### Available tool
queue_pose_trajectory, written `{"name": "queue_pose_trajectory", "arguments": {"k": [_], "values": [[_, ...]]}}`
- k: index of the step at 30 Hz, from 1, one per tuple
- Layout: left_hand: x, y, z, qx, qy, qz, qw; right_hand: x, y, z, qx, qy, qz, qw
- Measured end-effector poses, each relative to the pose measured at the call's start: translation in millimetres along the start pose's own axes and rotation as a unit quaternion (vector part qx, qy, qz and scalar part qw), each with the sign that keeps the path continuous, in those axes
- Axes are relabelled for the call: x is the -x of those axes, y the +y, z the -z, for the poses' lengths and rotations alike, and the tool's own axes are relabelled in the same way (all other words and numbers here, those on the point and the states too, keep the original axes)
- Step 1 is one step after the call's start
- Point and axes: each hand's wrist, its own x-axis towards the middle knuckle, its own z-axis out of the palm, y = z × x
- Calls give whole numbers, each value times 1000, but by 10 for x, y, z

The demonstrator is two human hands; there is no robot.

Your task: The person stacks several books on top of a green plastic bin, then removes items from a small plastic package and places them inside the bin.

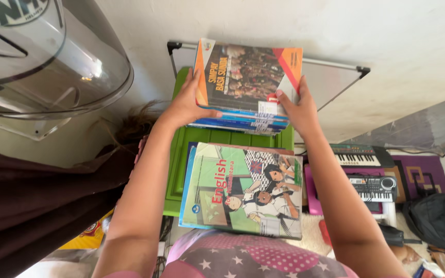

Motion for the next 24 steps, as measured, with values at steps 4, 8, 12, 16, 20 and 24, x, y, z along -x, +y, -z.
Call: {"name": "queue_pose_trajectory", "arguments": {"k": [4, 8, 12, 16, 20, 24], "values": [[11, 24, 20, 26, 16, -44, 999, 9, -42, -36, 18, 0, -9, 1000], [40, 50, 9, 36, 16, -16, 999, -17, 24, -68, 18, 11, 46, 999], [2, 87, 33, 16, 12, -13, 1000, -41, 19, -67, 44, 6, 15, 999], [38, 73, 34, 29, 13, 2, 1000, 69, -55, 79, -119, -76, 154, 978], [37, 22, 17, 30, 15, -11, 999, 155, -114, 194, -45, -157, 118, 979], [98, 90, 25, 27, 23, -12, 999, 174, -49, 202, 21, -137, 84, 987]]}}
